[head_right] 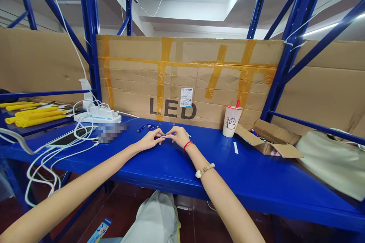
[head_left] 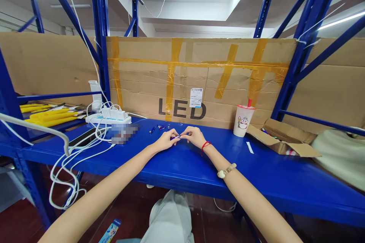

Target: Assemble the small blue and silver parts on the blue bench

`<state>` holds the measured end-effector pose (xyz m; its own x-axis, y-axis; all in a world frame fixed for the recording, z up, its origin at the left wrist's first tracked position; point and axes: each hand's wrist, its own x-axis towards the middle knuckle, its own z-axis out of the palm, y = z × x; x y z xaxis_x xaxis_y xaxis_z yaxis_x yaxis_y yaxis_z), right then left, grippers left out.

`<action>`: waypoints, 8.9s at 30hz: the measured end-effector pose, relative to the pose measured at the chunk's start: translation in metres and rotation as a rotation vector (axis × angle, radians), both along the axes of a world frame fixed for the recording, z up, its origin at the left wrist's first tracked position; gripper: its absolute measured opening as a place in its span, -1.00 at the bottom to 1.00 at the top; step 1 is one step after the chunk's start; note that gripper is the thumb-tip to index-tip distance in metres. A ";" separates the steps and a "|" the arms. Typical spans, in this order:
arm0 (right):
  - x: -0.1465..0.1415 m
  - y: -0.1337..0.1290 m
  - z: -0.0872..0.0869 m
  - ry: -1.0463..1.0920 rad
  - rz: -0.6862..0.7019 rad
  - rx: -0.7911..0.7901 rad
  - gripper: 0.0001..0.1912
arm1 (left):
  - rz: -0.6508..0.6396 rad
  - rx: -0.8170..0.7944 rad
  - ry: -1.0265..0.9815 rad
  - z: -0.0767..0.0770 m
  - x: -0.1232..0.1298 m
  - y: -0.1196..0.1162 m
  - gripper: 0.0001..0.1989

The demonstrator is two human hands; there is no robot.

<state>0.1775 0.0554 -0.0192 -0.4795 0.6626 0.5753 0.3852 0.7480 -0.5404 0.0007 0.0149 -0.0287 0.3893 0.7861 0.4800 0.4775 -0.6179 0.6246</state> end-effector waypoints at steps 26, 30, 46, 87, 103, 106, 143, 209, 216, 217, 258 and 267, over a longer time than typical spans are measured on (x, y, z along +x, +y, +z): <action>-0.001 -0.001 0.003 0.154 0.066 -0.130 -0.59 | 0.070 0.148 0.091 0.010 0.001 -0.008 -0.75; -0.001 -0.003 0.003 0.152 0.037 -0.104 -0.62 | 0.078 0.171 0.101 0.009 0.000 -0.007 -0.73; 0.003 -0.012 0.013 -0.143 -0.072 0.020 -0.76 | 0.069 0.171 0.114 0.007 -0.002 -0.005 -0.80; 0.000 -0.012 0.019 0.168 -0.018 -0.453 -0.52 | -0.056 -0.073 -0.129 0.009 0.007 -0.003 -0.57; 0.002 -0.003 0.016 0.223 -0.001 -0.349 -0.53 | 0.038 -0.102 -0.174 0.003 0.000 0.010 -0.58; 0.002 -0.001 0.016 0.206 0.015 -0.332 -0.57 | 0.029 -0.104 -0.156 0.003 0.000 0.010 -0.60; 0.004 0.010 0.006 0.112 0.061 -0.383 -0.55 | 0.010 -0.210 -0.114 0.006 0.004 0.004 -0.60; -0.002 0.008 0.002 0.159 0.040 -0.489 -0.46 | 0.087 0.040 0.133 0.002 -0.005 0.020 -0.69; -0.003 0.006 0.007 0.144 0.017 -0.368 -0.52 | 0.032 -0.007 0.068 0.001 -0.003 0.018 -0.73; -0.004 0.006 0.006 0.144 0.010 -0.334 -0.54 | 0.029 -0.010 0.060 0.001 -0.003 0.018 -0.75; 0.000 -0.006 0.016 0.100 0.004 -0.690 -0.53 | 0.002 0.073 0.016 0.008 0.004 0.008 -0.80; -0.001 -0.003 0.012 0.106 -0.007 -0.706 -0.55 | -0.008 0.022 -0.010 0.009 0.005 0.006 -0.75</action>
